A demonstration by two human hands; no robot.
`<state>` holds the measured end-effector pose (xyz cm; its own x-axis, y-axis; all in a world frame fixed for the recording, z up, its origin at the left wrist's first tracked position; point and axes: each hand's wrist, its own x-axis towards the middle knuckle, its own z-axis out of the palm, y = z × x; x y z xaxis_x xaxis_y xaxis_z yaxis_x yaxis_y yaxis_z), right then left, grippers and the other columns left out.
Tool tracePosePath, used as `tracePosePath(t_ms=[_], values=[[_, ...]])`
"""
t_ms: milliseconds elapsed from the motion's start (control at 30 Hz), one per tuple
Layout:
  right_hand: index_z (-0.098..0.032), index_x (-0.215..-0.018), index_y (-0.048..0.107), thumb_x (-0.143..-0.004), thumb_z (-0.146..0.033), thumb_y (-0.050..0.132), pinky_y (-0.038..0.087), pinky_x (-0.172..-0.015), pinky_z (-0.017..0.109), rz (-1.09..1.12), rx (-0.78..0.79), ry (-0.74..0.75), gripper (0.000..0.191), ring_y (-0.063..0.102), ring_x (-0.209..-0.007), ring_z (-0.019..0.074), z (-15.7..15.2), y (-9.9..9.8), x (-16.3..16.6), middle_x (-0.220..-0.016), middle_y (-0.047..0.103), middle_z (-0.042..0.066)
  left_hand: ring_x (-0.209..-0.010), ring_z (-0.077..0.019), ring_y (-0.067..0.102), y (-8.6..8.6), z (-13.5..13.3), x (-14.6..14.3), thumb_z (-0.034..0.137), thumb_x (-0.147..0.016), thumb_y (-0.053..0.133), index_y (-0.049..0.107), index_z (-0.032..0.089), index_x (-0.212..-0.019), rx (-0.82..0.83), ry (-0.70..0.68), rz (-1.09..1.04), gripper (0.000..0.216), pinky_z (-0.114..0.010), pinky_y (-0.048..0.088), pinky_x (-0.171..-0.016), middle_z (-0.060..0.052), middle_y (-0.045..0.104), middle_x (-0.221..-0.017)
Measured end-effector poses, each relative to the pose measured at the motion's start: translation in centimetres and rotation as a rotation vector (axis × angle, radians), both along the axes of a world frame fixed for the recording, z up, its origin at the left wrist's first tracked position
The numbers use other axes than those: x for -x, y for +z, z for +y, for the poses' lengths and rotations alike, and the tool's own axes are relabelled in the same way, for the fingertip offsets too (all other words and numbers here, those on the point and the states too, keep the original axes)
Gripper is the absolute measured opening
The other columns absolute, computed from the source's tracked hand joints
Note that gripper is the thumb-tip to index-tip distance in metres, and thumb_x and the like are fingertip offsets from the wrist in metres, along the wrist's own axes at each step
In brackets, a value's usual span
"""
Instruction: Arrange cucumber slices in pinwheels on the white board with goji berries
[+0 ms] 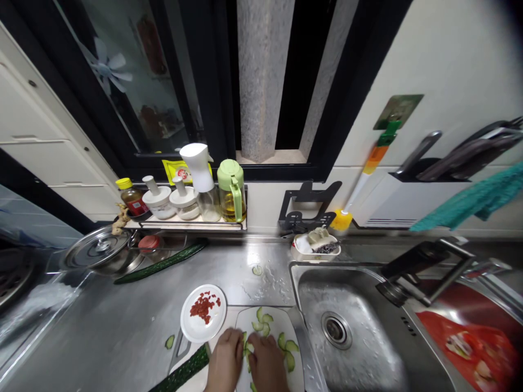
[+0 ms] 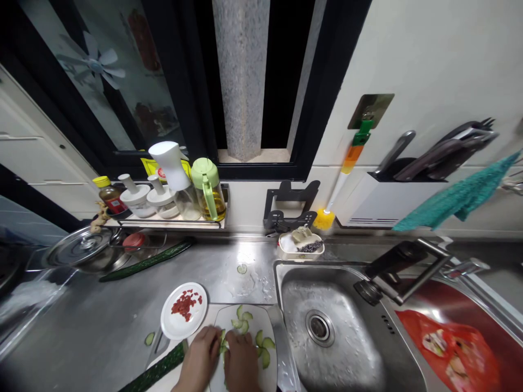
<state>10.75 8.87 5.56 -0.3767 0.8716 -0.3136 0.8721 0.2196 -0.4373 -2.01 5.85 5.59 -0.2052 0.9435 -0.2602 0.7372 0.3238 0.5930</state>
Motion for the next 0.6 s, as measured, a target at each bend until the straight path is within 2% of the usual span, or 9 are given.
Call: tracePosePath(t_ms=[167, 333, 600], values=[[-0.02, -0.107, 0.067, -0.08, -0.007, 0.045, 0.04, -0.093, 0.045, 0.0, 0.016, 0.035, 0.037, 0.056, -0.109, 0.0327, 0.3, 1.2, -0.1, -0.104, 0.07, 0.009, -0.092, -0.0175, 0.063, -0.2, -0.1, 0.0, 0.017, -0.09, 0.035, 0.065, 0.019, -0.093, -0.014, 0.002, -0.001, 0.03, -0.028, 0.044, -0.085, -0.007, 0.066, -0.094], [-0.019, -0.107, 0.066, -0.08, -0.006, 0.044, 0.041, -0.092, 0.048, -0.017, 0.038, 0.034, 0.037, 0.054, -0.113, 0.0345, 0.4, 2.0, 0.0, -0.108, 0.069, 0.01, -0.092, -0.0184, 0.063, -0.5, -0.1, -0.1, 0.02, -0.091, 0.036, 0.066, 0.019, -0.094, -0.018, 0.009, 0.0, 0.03, -0.03, 0.044, -0.086, -0.007, 0.066, -0.095], [-0.019, -0.107, 0.066, -0.077, -0.006, 0.047, 0.041, -0.09, 0.048, -0.006, 0.004, 0.028, 0.038, 0.054, -0.11, 0.0345, 0.1, 0.6, -0.2, -0.105, 0.07, 0.01, -0.092, -0.0188, 0.064, -0.3, -0.3, -0.1, 0.018, -0.09, 0.035, 0.068, 0.02, -0.096, -0.058, 0.01, -0.027, 0.033, -0.03, 0.046, -0.085, -0.008, 0.067, -0.093]])
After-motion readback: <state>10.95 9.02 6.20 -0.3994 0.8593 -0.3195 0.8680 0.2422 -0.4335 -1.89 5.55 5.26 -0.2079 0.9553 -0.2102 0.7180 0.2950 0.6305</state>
